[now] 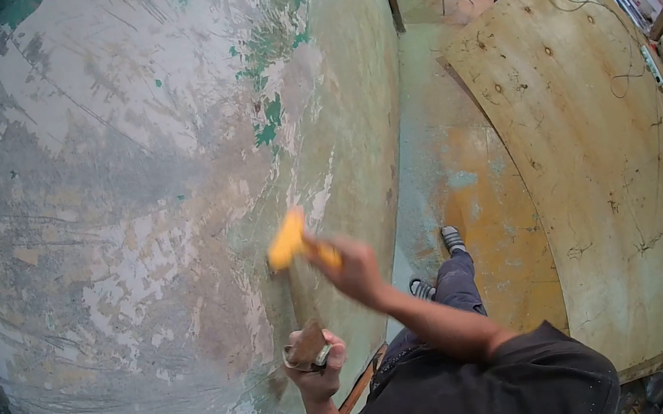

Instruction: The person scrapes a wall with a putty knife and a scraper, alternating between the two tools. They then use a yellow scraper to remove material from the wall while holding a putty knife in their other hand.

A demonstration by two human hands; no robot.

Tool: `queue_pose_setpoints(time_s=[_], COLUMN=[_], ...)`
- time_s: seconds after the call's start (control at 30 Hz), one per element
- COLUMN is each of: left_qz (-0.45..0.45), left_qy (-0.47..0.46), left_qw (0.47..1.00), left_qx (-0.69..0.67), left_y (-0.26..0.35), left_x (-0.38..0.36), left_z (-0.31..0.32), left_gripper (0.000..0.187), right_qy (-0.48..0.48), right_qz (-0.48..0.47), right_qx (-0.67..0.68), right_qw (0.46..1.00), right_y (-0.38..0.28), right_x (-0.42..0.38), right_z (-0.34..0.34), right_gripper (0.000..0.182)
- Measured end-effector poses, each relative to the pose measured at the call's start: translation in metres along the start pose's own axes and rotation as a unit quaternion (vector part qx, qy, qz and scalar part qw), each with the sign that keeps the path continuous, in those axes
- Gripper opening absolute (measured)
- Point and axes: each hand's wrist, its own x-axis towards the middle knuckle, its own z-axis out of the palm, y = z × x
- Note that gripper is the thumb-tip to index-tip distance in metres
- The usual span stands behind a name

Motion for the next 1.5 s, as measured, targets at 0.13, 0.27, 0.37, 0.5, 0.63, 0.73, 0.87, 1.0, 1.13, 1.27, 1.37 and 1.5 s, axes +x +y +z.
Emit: queue_pose_setpoints(time_s=[0.13, 0.27, 0.37, 0.5, 0.63, 0.73, 0.87, 1.0, 1.13, 1.27, 1.37, 1.5], left_qz=[-0.003, 0.008, -0.004, -0.034, -0.040, -0.035, -0.083, -0.096, -0.083, -0.092, -0.134, -0.092], left_qy=[0.038, 0.043, 0.038, 0.043, 0.003, -0.027, -0.003, -0.004, -0.017, -0.019, -0.012, -0.029], left_qw=[0.999, 0.999, 0.999, 0.998, 0.999, 0.997, 0.996, 0.995, 0.995, 0.994, 0.991, 0.994], left_qx=[-0.014, -0.032, 0.007, -0.007, -0.002, 0.065, 0.027, 0.042, 0.045, 0.057, 0.024, 0.043], left_y=[0.006, 0.004, -0.001, -0.003, -0.007, -0.017, -0.011, -0.019, -0.029, -0.035, -0.030, -0.038], left_x=[-0.009, -0.002, 0.005, 0.013, 0.024, 0.032, 0.033, 0.034, 0.037, 0.042, 0.046, 0.035], left_z=[0.000, 0.000, -0.001, 0.004, 0.009, 0.007, 0.007, 0.005, 0.001, -0.007, 0.013, 0.006], left_gripper=[0.024, 0.023, 0.024, 0.023, 0.022, 0.021, 0.018, 0.017, 0.018, 0.020, 0.022, 0.023], right_qy=[0.053, 0.019, -0.026, -0.038, -0.041, 0.001, 0.043, 0.028, 0.057, -0.061, -0.042, 0.008], right_qz=[0.082, 0.053, 0.074, 0.246, 0.205, 0.136, 0.170, 0.182, 0.059, 0.269, 0.228, 0.145], right_qx=[0.019, 0.049, 0.063, -0.041, 0.022, 0.041, -0.076, -0.045, 0.010, 0.011, 0.023, 0.043], right_qw=[0.995, 0.997, 0.995, 0.968, 0.978, 0.990, 0.982, 0.982, 0.997, 0.961, 0.973, 0.988], right_y=[-0.007, 0.040, 0.056, 0.053, 0.071, 0.075, 0.112, 0.120, 0.097, 0.087, 0.086, 0.079], right_x=[0.112, 0.020, -0.047, 0.081, 0.072, -0.028, 0.067, 0.125, -0.008, 0.046, 0.043, -0.034], right_z=[-0.009, 0.013, 0.013, -0.028, -0.033, 0.004, -0.003, -0.030, 0.005, -0.026, -0.029, 0.003], right_gripper=[0.034, 0.035, 0.035, 0.033, 0.030, 0.030, 0.035, 0.037, 0.032, 0.031, 0.031, 0.033])
